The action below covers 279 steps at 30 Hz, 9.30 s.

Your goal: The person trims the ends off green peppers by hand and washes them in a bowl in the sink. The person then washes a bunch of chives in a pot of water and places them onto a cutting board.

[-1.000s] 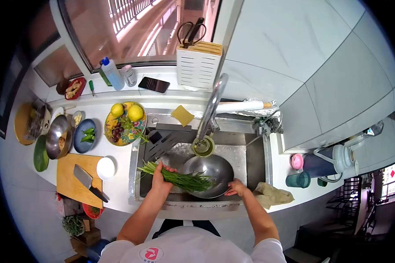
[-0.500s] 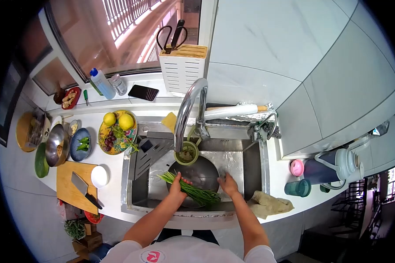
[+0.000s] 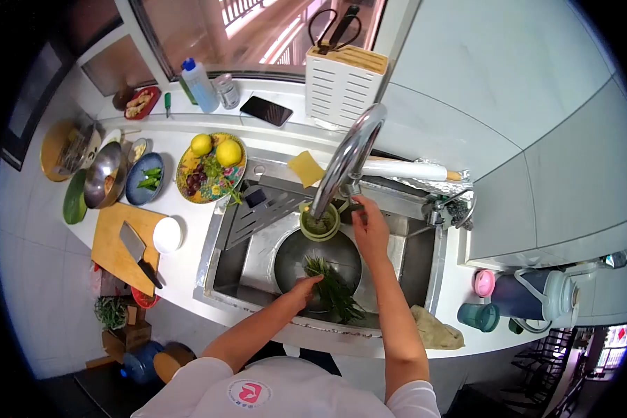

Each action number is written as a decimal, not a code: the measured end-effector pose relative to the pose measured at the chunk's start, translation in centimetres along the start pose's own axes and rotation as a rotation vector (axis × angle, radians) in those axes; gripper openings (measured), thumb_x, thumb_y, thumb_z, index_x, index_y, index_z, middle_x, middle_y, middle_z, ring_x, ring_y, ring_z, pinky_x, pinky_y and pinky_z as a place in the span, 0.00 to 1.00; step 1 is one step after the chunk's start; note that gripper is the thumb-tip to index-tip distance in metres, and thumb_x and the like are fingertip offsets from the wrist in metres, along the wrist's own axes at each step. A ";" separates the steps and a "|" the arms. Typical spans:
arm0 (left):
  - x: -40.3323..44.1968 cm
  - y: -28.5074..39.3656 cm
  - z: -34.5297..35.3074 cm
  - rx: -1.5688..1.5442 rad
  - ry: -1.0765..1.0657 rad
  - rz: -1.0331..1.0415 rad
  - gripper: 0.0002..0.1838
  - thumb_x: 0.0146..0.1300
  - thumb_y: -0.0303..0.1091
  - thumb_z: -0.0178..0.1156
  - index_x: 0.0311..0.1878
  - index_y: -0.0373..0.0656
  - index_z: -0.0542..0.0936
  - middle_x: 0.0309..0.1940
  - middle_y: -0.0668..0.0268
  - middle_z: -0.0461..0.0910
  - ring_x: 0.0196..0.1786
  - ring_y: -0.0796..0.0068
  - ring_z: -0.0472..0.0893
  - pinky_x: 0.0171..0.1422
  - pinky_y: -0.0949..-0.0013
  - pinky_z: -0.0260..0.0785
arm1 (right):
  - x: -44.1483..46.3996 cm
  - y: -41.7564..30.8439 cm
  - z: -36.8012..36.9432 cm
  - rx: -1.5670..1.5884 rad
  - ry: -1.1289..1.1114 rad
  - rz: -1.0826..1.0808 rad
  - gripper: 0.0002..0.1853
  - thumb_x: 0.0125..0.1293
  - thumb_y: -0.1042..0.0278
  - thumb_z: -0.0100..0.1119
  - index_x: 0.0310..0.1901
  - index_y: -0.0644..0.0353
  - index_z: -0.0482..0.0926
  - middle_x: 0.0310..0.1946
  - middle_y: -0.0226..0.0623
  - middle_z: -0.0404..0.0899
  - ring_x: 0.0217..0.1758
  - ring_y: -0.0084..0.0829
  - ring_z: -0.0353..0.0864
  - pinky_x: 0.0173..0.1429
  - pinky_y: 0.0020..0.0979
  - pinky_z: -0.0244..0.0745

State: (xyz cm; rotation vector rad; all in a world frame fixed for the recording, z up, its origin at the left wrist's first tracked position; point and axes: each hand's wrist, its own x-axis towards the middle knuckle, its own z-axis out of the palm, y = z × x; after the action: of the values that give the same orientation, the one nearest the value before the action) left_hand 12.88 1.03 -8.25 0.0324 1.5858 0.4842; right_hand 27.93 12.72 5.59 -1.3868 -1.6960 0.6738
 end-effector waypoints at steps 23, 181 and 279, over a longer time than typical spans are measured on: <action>13.2 3.2 -11.7 0.859 0.108 0.844 0.28 0.57 0.28 0.53 0.63 0.47 0.65 0.48 0.47 0.76 0.54 0.48 0.74 0.60 0.57 0.65 | -15.8 6.5 7.7 -0.761 -0.621 0.137 0.38 0.49 0.54 0.67 0.59 0.65 0.65 0.49 0.47 0.72 0.52 0.44 0.73 0.53 0.38 0.70; 16.6 -1.9 -6.4 -0.114 0.017 -0.099 0.30 0.67 0.58 0.39 0.63 0.47 0.64 0.55 0.54 0.71 0.53 0.51 0.74 0.53 0.44 0.67 | -9.6 10.7 16.0 -0.417 -0.504 0.479 0.28 0.57 0.58 0.56 0.58 0.61 0.67 0.52 0.49 0.72 0.56 0.48 0.71 0.57 0.52 0.64; 9.5 -0.4 -4.2 -0.272 -0.121 -0.236 0.39 0.58 0.47 0.61 0.68 0.42 0.57 0.66 0.51 0.56 0.62 0.55 0.64 0.63 0.52 0.58 | -16.5 13.9 19.6 -0.167 -0.912 0.580 0.35 0.45 0.55 0.66 0.53 0.66 0.67 0.46 0.53 0.75 0.50 0.51 0.75 0.53 0.43 0.71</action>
State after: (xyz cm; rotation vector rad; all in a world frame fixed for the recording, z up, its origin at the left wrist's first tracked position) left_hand 8.12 2.47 -17.34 -0.3233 1.3737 0.4990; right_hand 19.38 2.08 -20.19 -1.8717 -2.0354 1.7224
